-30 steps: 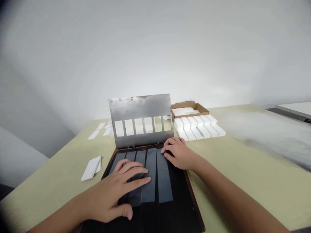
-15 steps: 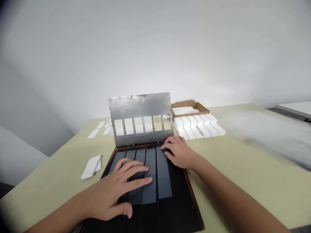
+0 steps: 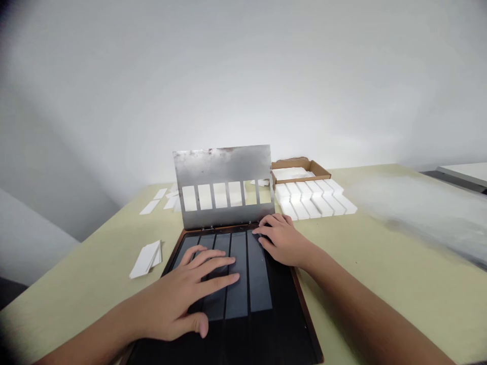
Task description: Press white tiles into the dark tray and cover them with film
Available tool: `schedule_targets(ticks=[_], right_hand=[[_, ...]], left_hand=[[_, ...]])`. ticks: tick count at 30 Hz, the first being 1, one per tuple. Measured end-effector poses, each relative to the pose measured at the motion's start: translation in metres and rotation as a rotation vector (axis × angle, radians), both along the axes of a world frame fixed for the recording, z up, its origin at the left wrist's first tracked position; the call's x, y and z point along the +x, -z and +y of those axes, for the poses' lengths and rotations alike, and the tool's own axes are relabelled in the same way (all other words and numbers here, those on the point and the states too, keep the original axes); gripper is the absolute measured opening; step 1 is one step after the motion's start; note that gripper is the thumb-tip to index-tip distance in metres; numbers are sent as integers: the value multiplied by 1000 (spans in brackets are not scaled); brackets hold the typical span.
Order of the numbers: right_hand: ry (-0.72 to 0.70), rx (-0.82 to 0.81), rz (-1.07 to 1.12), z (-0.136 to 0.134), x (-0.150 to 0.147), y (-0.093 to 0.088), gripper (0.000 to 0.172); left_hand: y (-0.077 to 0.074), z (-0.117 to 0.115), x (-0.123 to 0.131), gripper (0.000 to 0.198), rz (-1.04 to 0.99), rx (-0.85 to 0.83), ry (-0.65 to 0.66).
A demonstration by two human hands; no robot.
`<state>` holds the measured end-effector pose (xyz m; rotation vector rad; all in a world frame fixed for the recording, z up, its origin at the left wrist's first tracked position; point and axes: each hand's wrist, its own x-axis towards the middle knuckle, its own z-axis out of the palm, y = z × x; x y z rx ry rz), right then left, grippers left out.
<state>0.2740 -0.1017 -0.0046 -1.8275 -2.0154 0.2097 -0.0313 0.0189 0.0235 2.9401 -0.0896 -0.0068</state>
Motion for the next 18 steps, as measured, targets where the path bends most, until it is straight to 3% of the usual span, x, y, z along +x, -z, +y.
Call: schedule_targets(ticks=[18], right_hand=[[7, 2, -19, 0, -2, 1, 36]], left_hand=[[-1, 2, -2, 84, 1, -26, -7]])
